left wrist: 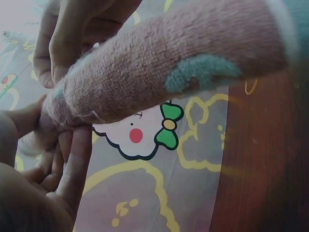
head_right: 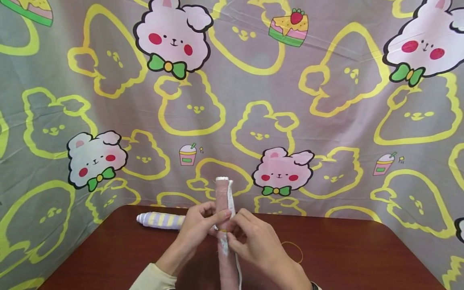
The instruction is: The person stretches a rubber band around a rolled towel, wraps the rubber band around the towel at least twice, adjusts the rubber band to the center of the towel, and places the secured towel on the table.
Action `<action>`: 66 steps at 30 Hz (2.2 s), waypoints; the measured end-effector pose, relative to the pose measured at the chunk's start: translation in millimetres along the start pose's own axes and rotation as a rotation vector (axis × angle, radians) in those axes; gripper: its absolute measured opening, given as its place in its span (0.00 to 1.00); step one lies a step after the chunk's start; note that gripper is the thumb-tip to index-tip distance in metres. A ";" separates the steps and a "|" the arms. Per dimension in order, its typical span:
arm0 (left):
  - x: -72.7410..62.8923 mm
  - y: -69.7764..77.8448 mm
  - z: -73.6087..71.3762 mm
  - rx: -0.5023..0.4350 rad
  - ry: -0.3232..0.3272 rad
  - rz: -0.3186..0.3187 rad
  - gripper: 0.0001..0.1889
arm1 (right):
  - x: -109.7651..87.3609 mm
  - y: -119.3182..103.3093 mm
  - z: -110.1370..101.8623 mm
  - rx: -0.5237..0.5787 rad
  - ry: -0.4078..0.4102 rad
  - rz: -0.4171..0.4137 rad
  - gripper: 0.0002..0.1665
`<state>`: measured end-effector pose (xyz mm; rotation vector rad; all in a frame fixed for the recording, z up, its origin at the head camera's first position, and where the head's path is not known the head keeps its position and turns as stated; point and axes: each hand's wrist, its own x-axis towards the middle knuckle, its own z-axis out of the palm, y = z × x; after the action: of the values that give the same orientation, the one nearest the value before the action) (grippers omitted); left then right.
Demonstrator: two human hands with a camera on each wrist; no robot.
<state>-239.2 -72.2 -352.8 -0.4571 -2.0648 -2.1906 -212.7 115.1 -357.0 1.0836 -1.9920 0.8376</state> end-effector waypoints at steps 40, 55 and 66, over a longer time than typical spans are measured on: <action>52.8 -56.0 -111.2 0.940 -0.201 0.065 0.26 | -25.9 113.8 -62.1 -0.241 -0.217 0.485 0.14; 66.9 -69.1 -121.1 1.199 -0.350 0.044 0.24 | -43.0 155.8 -56.7 -0.266 -0.327 0.405 0.14; 72.5 -77.8 -126.6 1.203 -0.331 0.072 0.15 | -61.8 170.0 -53.0 -0.264 -0.408 0.429 0.15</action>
<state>-348.3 -181.6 -411.7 -0.6984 -2.9256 -0.5395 -322.4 257.6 -413.4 0.7223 -2.6517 0.5627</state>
